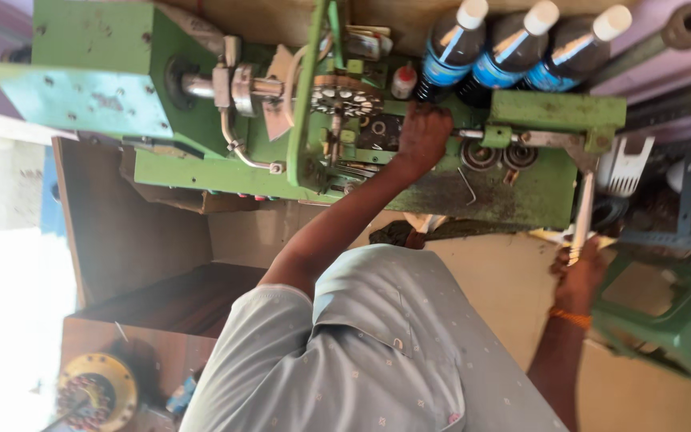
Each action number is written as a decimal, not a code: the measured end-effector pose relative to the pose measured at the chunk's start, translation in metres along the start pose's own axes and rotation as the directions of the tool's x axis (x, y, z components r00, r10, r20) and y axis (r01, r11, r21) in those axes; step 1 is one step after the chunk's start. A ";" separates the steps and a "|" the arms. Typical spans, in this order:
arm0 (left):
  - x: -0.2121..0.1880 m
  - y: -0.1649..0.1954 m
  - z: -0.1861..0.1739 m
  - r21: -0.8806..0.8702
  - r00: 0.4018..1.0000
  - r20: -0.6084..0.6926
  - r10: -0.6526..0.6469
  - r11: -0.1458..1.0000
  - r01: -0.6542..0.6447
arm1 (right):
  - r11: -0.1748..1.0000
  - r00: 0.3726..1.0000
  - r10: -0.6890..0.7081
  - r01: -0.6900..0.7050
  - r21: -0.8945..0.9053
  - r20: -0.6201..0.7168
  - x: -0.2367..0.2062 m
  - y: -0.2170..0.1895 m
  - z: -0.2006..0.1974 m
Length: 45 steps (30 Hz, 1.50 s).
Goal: The person works on a green industrial machine, using a spanner to loosen and tighten bolts on its frame and reaching into its mechanism to reposition parts. They press the control panel buttons, run the machine, and handle small components near the working head, continuing to adjust fittings by hand.
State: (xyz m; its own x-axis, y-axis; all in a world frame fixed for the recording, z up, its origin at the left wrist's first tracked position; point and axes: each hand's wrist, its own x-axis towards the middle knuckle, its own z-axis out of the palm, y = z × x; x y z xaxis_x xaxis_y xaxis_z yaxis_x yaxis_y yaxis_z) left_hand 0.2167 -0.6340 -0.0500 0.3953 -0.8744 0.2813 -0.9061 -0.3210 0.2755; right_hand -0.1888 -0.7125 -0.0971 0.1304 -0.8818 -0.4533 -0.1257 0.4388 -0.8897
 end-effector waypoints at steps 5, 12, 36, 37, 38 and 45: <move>0.001 -0.001 -0.010 -0.054 0.994 0.105 -0.011 0.998 0.017 | 0.948 0.951 -0.303 0.295 0.120 0.053 -0.009 0.019 0.019; -0.065 -0.010 -0.036 -0.347 0.991 -0.133 0.023 0.935 -0.068 | 0.705 0.714 -0.692 0.634 -0.318 -0.110 -0.026 -0.033 0.038; -0.229 -0.101 -0.231 -0.289 0.770 -0.449 -0.453 0.889 0.354 | 0.622 0.613 -0.663 0.771 -0.139 0.430 -0.030 -0.086 0.153; -0.229 -0.102 -0.221 -0.262 0.792 -0.440 -0.424 0.904 0.338 | 0.606 0.593 -0.667 0.784 -0.134 0.451 -0.032 -0.092 0.160; -0.230 -0.102 -0.211 -0.245 0.775 -0.478 -0.414 0.910 0.335 | 0.591 0.573 -0.669 0.796 -0.128 0.473 -0.035 -0.096 0.166; -0.233 -0.110 -0.164 -0.352 0.714 -0.564 -0.415 0.903 0.247 | 0.619 0.560 -0.606 0.778 -0.107 0.565 -0.059 -0.086 0.198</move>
State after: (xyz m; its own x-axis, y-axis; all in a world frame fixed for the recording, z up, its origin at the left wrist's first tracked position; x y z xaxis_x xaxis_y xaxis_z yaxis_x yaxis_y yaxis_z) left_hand 0.2488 -0.3355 0.0055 0.7430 -0.2856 0.6053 -0.6677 -0.3776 0.6415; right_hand 0.0096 -0.6643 -0.0043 0.7045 -0.6621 0.2555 -0.0818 -0.4333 -0.8975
